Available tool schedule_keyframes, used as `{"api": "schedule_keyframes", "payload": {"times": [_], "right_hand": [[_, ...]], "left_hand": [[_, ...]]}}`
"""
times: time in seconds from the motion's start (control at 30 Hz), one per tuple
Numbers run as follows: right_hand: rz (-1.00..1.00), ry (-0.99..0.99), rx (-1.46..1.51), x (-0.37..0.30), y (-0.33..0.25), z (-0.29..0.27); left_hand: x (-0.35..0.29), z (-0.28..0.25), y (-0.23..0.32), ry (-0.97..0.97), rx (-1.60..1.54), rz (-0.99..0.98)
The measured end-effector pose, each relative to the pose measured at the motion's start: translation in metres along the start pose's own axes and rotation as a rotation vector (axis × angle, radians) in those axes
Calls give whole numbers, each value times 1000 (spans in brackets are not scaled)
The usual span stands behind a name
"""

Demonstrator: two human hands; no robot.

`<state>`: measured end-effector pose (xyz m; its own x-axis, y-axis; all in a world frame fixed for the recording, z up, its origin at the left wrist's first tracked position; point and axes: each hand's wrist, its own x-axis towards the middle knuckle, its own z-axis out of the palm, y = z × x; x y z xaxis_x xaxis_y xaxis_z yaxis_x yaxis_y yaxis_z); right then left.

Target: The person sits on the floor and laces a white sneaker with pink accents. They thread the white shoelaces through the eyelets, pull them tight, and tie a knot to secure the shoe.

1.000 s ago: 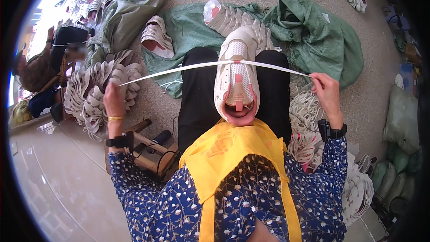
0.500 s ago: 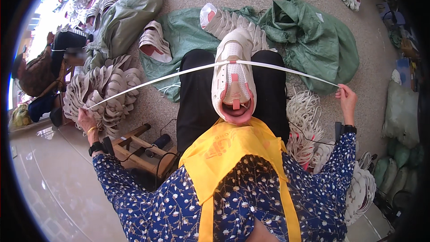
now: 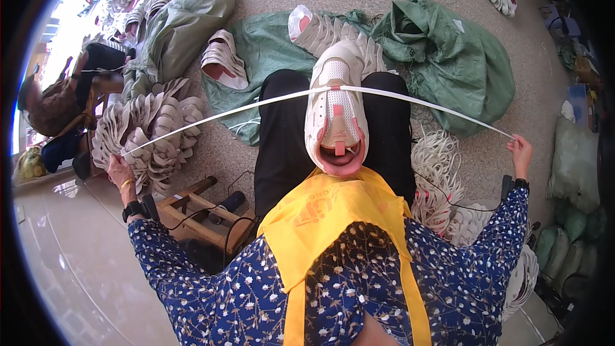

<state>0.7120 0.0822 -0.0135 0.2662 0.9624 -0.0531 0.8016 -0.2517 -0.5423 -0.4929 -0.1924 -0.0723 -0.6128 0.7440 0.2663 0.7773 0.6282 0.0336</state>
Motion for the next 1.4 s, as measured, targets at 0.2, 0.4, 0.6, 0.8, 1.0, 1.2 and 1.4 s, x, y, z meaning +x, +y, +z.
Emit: {"api": "schedule_keyframes", "payload": {"times": [0.2, 0.4, 0.6, 0.8, 1.0, 1.2, 1.4], "right_hand": [[90, 53, -120, -16, 0, -4], [134, 20, -185, -15, 0, -7], [188, 12, 17, 4, -14, 9], [196, 110, 654, -16, -49, 16], [324, -603, 751, -110, -225, 141], [-84, -877, 475, -157, -374, 186], [-903, -351, -109, -147, -412, 234]], "left_hand": [[-5, 2, 2, -52, 42, -34], [3, 2, 6, -78, 15, -43], [27, -11, 17, -1, 6, -2], [22, -6, 77, 23, -137, -143], [-105, -50, 270, -1308, -984, -75], [-136, -99, 385, -1277, -1405, 75], [-128, -100, 445, -623, -1111, 475]]}}
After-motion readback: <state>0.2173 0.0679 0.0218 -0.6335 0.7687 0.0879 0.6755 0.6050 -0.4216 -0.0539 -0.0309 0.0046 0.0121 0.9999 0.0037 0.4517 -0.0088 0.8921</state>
